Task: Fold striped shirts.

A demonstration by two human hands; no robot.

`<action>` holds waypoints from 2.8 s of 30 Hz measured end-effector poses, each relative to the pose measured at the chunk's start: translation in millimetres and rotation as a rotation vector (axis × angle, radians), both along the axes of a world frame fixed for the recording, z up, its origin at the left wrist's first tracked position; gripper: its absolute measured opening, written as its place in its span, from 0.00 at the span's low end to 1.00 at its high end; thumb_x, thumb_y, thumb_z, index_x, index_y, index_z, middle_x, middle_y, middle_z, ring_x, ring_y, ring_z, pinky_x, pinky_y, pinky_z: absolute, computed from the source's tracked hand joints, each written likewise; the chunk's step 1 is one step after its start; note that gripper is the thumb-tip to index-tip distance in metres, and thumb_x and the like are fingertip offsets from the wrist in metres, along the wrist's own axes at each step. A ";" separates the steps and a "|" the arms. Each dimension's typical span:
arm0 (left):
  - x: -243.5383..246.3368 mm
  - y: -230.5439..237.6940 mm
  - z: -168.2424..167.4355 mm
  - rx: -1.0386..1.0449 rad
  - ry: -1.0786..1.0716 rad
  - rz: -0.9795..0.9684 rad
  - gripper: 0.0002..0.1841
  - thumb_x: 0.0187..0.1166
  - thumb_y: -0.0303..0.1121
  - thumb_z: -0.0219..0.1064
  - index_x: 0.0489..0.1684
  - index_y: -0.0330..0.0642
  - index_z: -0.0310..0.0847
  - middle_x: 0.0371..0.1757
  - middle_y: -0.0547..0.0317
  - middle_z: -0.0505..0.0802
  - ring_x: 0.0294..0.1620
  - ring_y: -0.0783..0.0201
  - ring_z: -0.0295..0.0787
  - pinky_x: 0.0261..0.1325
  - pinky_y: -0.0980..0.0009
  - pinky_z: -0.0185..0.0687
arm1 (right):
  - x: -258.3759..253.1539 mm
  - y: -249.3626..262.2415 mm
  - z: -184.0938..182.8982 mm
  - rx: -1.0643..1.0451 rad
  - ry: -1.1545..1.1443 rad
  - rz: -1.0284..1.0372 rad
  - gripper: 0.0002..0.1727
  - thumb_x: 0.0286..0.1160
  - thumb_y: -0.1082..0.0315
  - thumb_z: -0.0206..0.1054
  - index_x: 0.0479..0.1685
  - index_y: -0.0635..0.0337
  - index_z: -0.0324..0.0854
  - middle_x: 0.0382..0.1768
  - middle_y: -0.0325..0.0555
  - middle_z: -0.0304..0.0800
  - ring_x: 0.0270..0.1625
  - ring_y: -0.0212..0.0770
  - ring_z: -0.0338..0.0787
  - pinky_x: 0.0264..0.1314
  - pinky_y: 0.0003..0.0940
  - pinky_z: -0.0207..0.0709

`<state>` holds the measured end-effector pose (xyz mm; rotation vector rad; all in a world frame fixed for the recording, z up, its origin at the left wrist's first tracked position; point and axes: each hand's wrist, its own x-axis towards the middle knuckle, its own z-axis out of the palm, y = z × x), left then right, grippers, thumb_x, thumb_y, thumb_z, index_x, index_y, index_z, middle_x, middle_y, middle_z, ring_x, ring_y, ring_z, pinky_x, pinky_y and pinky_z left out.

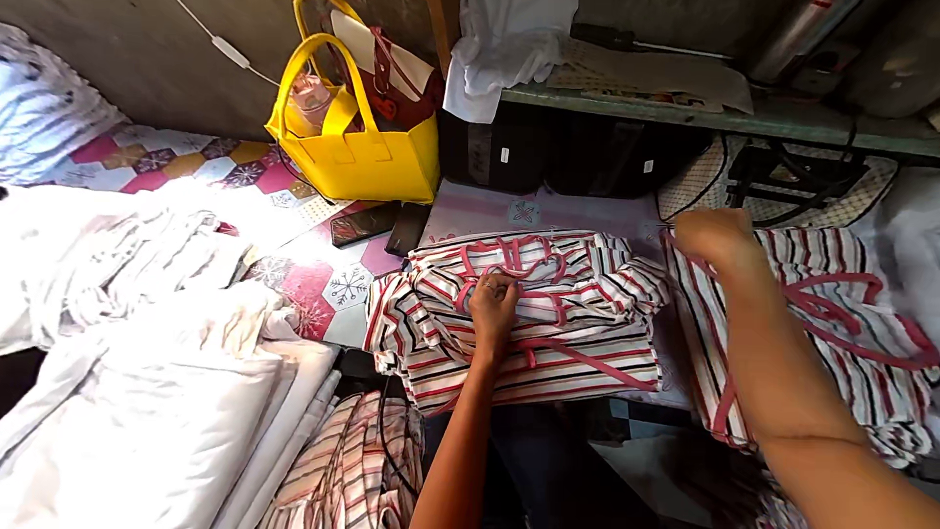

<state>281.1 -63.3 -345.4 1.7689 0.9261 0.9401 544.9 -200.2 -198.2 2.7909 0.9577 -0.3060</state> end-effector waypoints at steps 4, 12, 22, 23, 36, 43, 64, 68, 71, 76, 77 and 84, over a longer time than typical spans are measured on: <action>1.3 0.1 -4.0 0.015 -0.022 0.008 0.04 0.73 0.25 0.72 0.36 0.33 0.91 0.42 0.49 0.92 0.40 0.70 0.90 0.47 0.76 0.86 | -9.1 -6.5 6.5 0.532 0.149 0.035 0.28 0.96 0.55 0.46 0.56 0.73 0.82 0.44 0.75 0.86 0.46 0.76 0.87 0.46 0.75 0.75; -2.9 -1.5 -3.3 -0.005 -0.050 0.034 0.03 0.71 0.25 0.73 0.33 0.33 0.91 0.45 0.47 0.91 0.44 0.69 0.90 0.50 0.77 0.87 | -104.3 63.7 -52.4 0.303 1.146 0.043 0.24 0.98 0.55 0.41 0.44 0.59 0.80 0.24 0.30 0.69 0.21 0.22 0.65 0.26 0.19 0.59; -2.6 -3.0 -3.6 0.033 -0.029 0.053 0.03 0.69 0.26 0.74 0.32 0.34 0.91 0.46 0.48 0.90 0.47 0.69 0.88 0.50 0.78 0.83 | -109.1 85.0 -63.4 0.198 1.003 0.166 0.25 0.97 0.55 0.45 0.47 0.67 0.82 0.34 0.41 0.73 0.34 0.30 0.72 0.42 0.30 0.68; -2.7 -2.9 -3.5 0.044 -0.027 0.050 0.03 0.69 0.26 0.74 0.32 0.35 0.92 0.45 0.48 0.90 0.47 0.69 0.87 0.50 0.78 0.83 | -108.9 87.2 -65.3 0.200 1.006 0.168 0.25 0.97 0.55 0.45 0.47 0.66 0.82 0.33 0.40 0.73 0.33 0.30 0.71 0.41 0.29 0.67; -3.7 -3.8 -3.7 0.035 -0.019 0.002 0.06 0.78 0.27 0.67 0.40 0.33 0.88 0.37 0.55 0.93 0.36 0.75 0.88 0.44 0.77 0.83 | -101.0 87.2 -67.5 0.223 1.057 0.173 0.24 0.97 0.56 0.45 0.39 0.63 0.80 0.26 0.34 0.71 0.25 0.25 0.69 0.32 0.23 0.65; -2.9 -6.3 -2.9 -0.003 -0.036 -0.035 0.07 0.80 0.26 0.65 0.45 0.31 0.86 0.34 0.58 0.93 0.33 0.78 0.88 0.41 0.80 0.83 | -99.5 85.0 -64.1 0.206 1.027 0.216 0.25 0.97 0.58 0.44 0.38 0.64 0.80 0.25 0.34 0.69 0.24 0.26 0.67 0.32 0.24 0.63; -3.2 -5.9 -4.8 0.017 -0.067 -0.083 0.08 0.82 0.27 0.63 0.46 0.30 0.86 0.35 0.58 0.92 0.33 0.78 0.86 0.42 0.81 0.81 | -104.5 96.9 -63.9 0.175 0.893 0.391 0.25 0.96 0.62 0.46 0.37 0.67 0.84 0.32 0.44 0.78 0.37 0.35 0.74 0.48 0.38 0.67; -6.0 -8.3 -5.8 0.166 -0.107 -0.032 0.06 0.78 0.23 0.65 0.41 0.28 0.87 0.45 0.47 0.92 0.49 0.66 0.90 0.56 0.73 0.85 | -101.3 92.7 -65.3 0.204 0.877 0.392 0.24 0.96 0.64 0.45 0.37 0.68 0.84 0.34 0.46 0.79 0.39 0.37 0.75 0.50 0.40 0.68; -30.1 -31.6 13.4 0.418 -0.075 -0.069 0.06 0.74 0.21 0.66 0.37 0.26 0.87 0.50 0.35 0.90 0.59 0.47 0.88 0.66 0.59 0.83 | -82.8 76.6 -51.6 0.322 0.850 0.379 0.28 0.98 0.58 0.43 0.43 0.70 0.85 0.38 0.52 0.85 0.41 0.40 0.80 0.53 0.43 0.73; -68.6 -102.3 57.5 0.196 0.399 -0.742 0.15 0.84 0.37 0.67 0.55 0.34 0.90 0.47 0.46 0.96 0.47 0.50 0.96 0.54 0.50 0.90 | -44.2 54.2 -66.3 0.703 0.456 0.338 0.13 0.73 0.63 0.78 0.45 0.65 0.92 0.45 0.56 0.90 0.48 0.57 0.88 0.53 0.63 0.79; -62.8 -103.6 64.4 0.167 0.452 -0.816 0.20 0.84 0.40 0.67 0.64 0.34 0.87 0.53 0.44 0.96 0.50 0.48 0.96 0.55 0.47 0.90 | -38.6 52.2 -73.6 0.703 0.415 0.318 0.17 0.68 0.66 0.81 0.53 0.63 0.92 0.53 0.58 0.90 0.55 0.60 0.89 0.58 0.67 0.79; 58.7 14.1 94.7 0.238 0.301 -0.383 0.12 0.85 0.23 0.58 0.51 0.25 0.88 0.53 0.36 0.92 0.52 0.47 0.92 0.61 0.51 0.84 | -50.8 22.9 -112.2 0.687 0.391 0.380 0.13 0.80 0.71 0.64 0.54 0.62 0.92 0.57 0.55 0.93 0.59 0.59 0.92 0.63 0.64 0.79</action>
